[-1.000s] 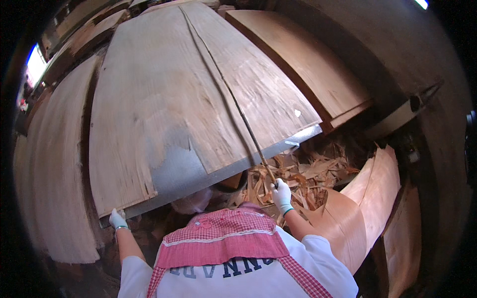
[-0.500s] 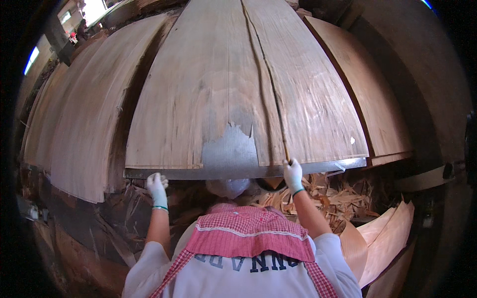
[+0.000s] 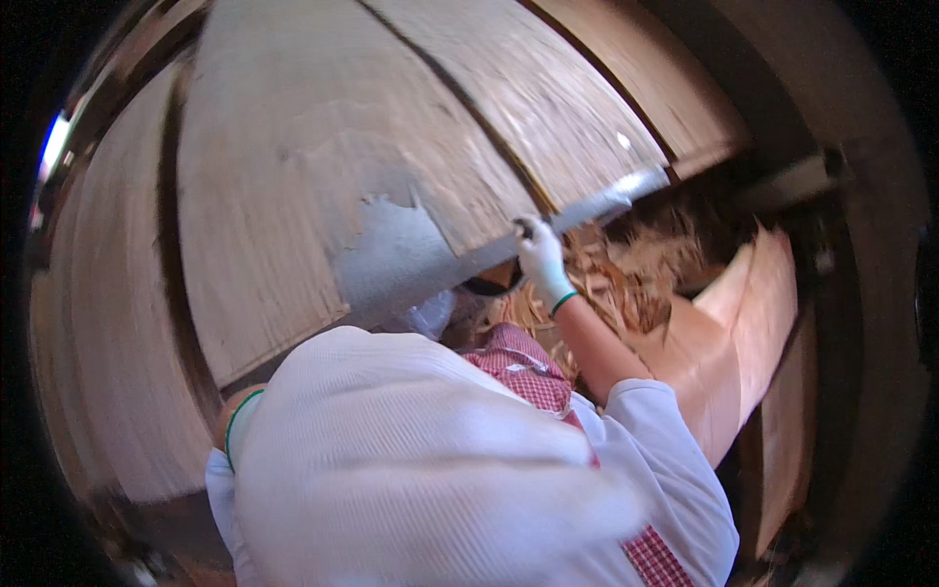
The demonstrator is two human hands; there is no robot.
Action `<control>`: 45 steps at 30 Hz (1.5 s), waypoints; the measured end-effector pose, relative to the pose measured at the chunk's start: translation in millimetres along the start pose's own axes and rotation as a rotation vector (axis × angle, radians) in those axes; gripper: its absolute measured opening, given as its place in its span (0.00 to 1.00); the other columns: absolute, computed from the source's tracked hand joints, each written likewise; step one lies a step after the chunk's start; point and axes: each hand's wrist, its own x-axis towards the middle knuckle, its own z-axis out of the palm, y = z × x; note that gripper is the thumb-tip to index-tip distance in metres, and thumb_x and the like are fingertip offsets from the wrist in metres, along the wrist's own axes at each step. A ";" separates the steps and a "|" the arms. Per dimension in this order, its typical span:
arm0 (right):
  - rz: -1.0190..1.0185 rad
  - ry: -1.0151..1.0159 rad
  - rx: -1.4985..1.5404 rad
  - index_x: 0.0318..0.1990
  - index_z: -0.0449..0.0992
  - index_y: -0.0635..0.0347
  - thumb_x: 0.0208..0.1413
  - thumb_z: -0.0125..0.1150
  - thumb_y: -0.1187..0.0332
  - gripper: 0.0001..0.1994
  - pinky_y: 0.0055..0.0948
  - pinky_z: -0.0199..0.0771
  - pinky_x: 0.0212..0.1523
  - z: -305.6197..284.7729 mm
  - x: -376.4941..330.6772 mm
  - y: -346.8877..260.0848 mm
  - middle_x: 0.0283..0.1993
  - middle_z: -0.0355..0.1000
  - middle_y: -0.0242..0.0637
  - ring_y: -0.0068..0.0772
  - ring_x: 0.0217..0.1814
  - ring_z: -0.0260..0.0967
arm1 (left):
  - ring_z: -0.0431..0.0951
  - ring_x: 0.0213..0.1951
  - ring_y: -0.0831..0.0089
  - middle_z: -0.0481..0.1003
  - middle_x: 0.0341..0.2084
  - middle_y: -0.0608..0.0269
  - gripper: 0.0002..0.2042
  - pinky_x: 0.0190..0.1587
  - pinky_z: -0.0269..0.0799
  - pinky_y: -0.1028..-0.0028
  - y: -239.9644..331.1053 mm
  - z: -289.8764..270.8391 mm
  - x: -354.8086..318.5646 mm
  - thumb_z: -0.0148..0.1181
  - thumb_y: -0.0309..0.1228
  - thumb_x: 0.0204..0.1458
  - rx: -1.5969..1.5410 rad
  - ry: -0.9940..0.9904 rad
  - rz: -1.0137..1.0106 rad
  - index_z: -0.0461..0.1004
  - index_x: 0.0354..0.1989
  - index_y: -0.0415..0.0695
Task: The person applies adhesive tape to join wood veneer sheets together, using a knife to trim excess tape and wood strips. They handle veneer sheets, move them into position on a workbench, and use a long wooden pole to push materials.
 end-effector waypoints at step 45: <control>0.140 1.215 -0.454 0.29 0.76 0.63 0.57 0.63 0.66 0.10 0.30 0.66 0.24 -399.3 -233.7 26.6 0.21 0.69 0.36 0.26 0.22 0.66 | 0.75 0.48 0.69 0.75 0.47 0.57 0.19 0.53 0.68 0.73 -237.9 372.1 137.9 0.50 0.38 0.61 -0.296 -0.587 -0.717 0.71 0.52 0.35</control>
